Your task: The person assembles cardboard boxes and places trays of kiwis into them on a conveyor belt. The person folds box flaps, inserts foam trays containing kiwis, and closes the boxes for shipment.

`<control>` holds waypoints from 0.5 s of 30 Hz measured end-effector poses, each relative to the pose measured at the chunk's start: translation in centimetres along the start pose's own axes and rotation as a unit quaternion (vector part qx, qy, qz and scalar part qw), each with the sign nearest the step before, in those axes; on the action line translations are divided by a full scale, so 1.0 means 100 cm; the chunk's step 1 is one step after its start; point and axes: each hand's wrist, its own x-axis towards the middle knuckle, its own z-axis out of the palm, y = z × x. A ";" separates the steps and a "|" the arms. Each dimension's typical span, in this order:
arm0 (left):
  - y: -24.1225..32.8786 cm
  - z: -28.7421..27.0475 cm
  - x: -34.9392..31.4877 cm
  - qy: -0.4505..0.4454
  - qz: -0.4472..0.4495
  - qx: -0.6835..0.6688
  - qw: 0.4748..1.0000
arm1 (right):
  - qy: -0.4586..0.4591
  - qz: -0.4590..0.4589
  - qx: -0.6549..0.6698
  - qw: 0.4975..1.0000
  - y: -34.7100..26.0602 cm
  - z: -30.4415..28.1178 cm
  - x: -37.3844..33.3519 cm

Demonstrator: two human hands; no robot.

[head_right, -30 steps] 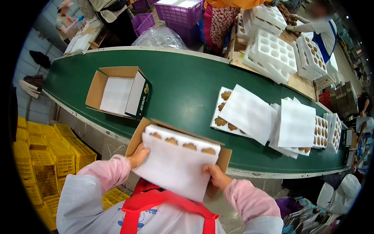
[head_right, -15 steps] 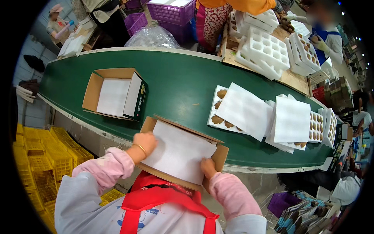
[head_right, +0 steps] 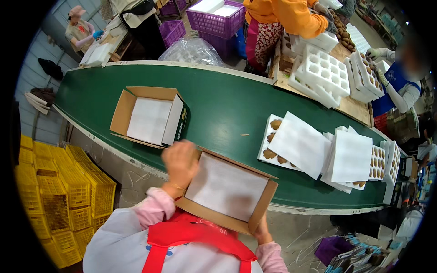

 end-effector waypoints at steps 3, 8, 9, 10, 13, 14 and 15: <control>-0.076 -0.024 0.021 0.152 -0.159 0.103 0.970 | 0.001 0.001 0.004 1.000 0.015 0.022 0.016; -0.165 -0.011 0.046 -0.174 -0.221 0.016 0.960 | -0.050 0.105 0.004 0.993 0.001 0.095 0.063; -0.179 -0.013 0.049 -0.155 -0.212 0.016 0.965 | -0.049 0.095 0.007 0.994 0.004 0.107 0.065; -0.201 -0.014 0.044 -0.137 -0.206 0.025 0.969 | -0.052 0.086 0.007 0.995 0.008 0.118 0.066; -0.245 -0.034 0.040 -0.171 -0.254 0.071 0.949 | -0.046 0.086 0.000 0.995 0.011 0.162 0.071; -0.257 -0.046 0.033 -0.048 -0.126 0.054 0.989 | -0.047 0.102 0.003 0.994 0.014 0.169 0.077; -0.266 -0.053 0.021 0.079 0.003 0.031 0.996 | -0.048 0.118 0.003 0.992 0.018 0.174 0.080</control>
